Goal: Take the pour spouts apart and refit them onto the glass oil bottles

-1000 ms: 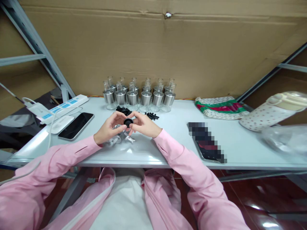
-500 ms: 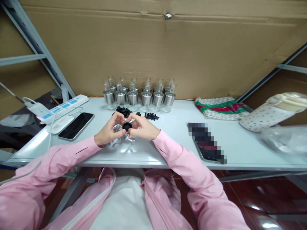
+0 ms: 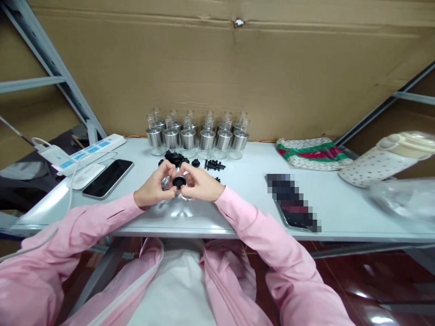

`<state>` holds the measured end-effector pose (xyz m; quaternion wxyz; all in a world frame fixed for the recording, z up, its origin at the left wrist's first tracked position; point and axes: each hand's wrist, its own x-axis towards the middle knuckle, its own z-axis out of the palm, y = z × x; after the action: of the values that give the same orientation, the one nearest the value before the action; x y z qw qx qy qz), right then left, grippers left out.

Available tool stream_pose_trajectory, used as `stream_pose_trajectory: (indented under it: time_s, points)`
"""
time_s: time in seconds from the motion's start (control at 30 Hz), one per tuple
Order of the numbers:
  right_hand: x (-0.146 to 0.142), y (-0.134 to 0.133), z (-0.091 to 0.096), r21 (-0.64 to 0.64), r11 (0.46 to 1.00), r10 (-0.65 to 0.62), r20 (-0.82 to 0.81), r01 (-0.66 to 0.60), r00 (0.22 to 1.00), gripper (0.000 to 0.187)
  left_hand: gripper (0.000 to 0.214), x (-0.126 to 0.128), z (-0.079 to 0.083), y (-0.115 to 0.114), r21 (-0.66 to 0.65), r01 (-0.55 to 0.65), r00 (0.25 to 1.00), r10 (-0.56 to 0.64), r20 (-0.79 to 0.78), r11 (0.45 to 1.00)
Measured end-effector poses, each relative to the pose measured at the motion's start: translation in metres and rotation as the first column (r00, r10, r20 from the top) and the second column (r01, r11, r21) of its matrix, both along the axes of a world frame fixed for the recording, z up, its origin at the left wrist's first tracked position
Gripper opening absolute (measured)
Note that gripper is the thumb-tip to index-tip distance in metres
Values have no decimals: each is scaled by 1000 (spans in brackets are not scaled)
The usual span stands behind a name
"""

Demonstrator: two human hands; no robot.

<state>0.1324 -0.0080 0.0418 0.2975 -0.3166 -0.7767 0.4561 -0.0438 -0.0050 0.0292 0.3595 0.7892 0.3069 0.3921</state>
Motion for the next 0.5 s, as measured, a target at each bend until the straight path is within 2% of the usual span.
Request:
stream_pose_trajectory:
  time_s: [0.27, 0.5]
  points:
    - [0, -1, -1, 94, 996, -11, 50, 7, 999, 21, 33, 1, -3, -3, 35, -15, 1000, 15, -18, 999]
    - [-1, 0, -4, 190, 981, -39, 31, 33, 999, 20, 31, 0, -3, -4, 109, -21, 999, 26, -48, 994]
